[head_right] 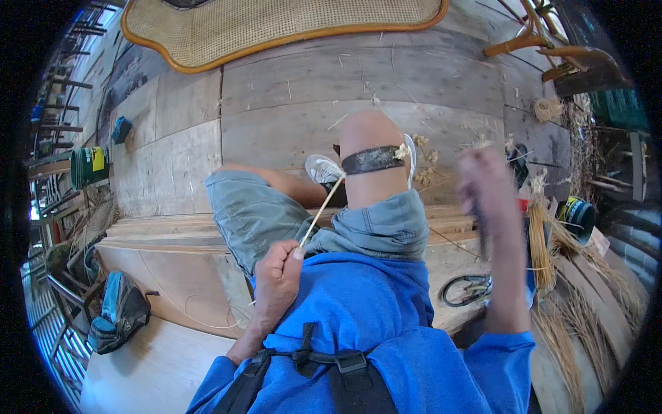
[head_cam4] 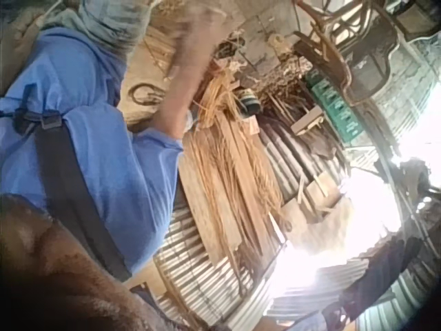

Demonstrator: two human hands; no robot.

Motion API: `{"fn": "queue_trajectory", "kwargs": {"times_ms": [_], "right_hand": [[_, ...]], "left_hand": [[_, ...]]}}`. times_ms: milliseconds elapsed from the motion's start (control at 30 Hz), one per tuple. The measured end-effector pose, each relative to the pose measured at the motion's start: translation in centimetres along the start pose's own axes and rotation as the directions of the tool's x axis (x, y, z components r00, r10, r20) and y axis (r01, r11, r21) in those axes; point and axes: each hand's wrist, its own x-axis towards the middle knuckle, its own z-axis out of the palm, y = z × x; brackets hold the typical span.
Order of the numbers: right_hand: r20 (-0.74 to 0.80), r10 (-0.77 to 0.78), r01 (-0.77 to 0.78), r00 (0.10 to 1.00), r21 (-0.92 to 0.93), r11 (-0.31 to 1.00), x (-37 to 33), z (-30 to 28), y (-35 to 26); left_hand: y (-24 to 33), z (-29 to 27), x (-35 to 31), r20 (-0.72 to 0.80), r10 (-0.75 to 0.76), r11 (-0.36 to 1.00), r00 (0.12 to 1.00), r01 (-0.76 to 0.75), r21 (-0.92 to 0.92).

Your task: Using a knife to scrape and refine a thin strip of bamboo or rattan while sitting in a workshop.

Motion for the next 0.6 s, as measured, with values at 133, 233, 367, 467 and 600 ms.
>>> {"fn": "queue_trajectory", "kwargs": {"times_ms": [133, 233, 367, 467, 600], "right_hand": [[0.656, 0.146, -0.233, 0.740, 0.046, 0.971, -4.6, 9.1, 2.4], [0.758, 0.022, -0.213, 0.652, 0.156, 0.965, -5.0, 12.3, 3.7], [0.755, -0.046, -0.223, 0.655, 0.250, 0.942, -4.6, 12.0, 4.4], [0.752, -0.037, -0.282, 0.659, 0.292, 0.914, -4.4, 10.9, 4.5], [0.719, -0.022, -0.244, 0.695, 0.265, 0.933, -3.2, 9.2, 4.4]], "left_hand": [[0.4, 1.0, 0.4, 0.006, -0.024, 0.998, 1.000, 0.025, -0.058], [0.0, 0.8, 0.4, 0.004, 0.043, 0.999, 0.999, -0.043, -0.020], [0.4, 0.4, -0.1, 0.034, 0.009, 1.000, 0.999, -0.010, 0.023], [0.3, 0.4, -0.5, 0.076, 0.028, 0.999, 0.997, -0.030, 0.019], [0.1, 0.5, -0.8, 0.105, 0.081, 0.997, 0.991, -0.080, -0.015]]}}
